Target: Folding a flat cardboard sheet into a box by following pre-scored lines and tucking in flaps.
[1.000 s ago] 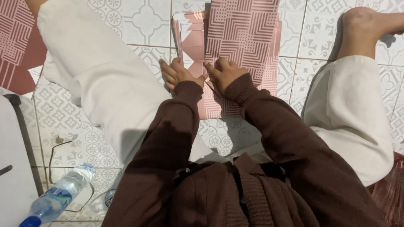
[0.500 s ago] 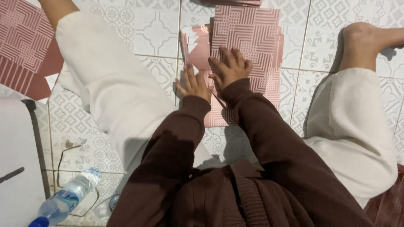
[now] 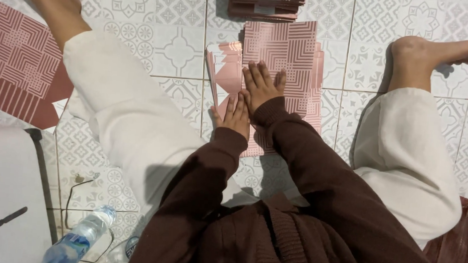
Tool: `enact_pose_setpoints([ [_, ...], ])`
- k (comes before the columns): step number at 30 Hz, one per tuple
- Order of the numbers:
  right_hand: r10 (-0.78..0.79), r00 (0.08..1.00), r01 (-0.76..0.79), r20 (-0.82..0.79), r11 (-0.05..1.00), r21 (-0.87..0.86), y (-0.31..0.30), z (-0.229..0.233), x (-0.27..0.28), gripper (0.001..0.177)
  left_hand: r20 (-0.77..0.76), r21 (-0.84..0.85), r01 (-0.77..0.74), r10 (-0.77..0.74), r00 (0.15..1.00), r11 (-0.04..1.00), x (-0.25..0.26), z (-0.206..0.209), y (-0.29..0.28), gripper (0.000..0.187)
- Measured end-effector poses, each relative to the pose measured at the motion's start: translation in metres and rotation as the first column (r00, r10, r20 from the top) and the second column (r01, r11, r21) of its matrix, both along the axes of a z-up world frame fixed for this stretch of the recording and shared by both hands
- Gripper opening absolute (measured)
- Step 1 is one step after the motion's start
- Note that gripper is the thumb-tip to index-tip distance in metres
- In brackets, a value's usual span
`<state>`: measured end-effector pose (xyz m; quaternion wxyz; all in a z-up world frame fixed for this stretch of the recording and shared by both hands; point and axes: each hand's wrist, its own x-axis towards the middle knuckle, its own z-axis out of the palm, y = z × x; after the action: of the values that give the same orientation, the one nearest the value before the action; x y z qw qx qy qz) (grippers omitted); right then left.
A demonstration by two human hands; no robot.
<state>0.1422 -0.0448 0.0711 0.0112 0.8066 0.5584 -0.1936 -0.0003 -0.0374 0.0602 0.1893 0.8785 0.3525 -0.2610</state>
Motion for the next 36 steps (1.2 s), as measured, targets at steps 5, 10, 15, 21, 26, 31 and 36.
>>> enact_pose_setpoints([
  [5,-0.031,0.999,0.032,0.016,0.994,-0.101,0.041,-0.002,0.007,0.069,0.028,0.044,0.038,-0.039,0.999,0.998,-0.004,-0.009,-0.002,0.042],
  [10,-0.088,0.996,0.089,0.012,0.983,-0.164,0.095,0.013,0.027,0.072,0.085,0.157,0.047,-0.061,0.995,0.986,-0.007,-0.021,-0.006,0.044],
  [15,-0.063,0.998,0.059,-0.021,0.983,-0.174,0.106,0.016,0.041,0.075,0.112,0.064,-0.005,-0.002,0.994,0.998,0.001,-0.022,0.000,0.045],
  [21,-0.051,0.956,0.186,-0.288,0.865,0.466,0.055,-0.034,0.052,0.053,0.221,0.085,-0.043,0.023,0.975,0.995,-0.001,-0.010,0.006,0.067],
  [26,0.133,0.989,-0.054,-0.072,0.753,0.656,-0.040,-0.037,0.032,0.027,0.003,-0.098,-0.016,0.016,1.000,0.995,0.005,-0.003,0.012,0.067],
  [31,0.068,0.994,-0.023,-0.089,0.900,0.436,-0.086,-0.019,0.003,0.046,0.042,-0.038,-0.020,0.022,0.999,0.999,0.000,0.008,0.007,0.083],
  [36,0.010,0.986,0.050,-0.168,0.937,0.346,-0.084,-0.026,-0.006,0.053,0.038,-0.029,-0.020,0.021,0.999,0.999,-0.003,0.021,0.007,0.089],
])
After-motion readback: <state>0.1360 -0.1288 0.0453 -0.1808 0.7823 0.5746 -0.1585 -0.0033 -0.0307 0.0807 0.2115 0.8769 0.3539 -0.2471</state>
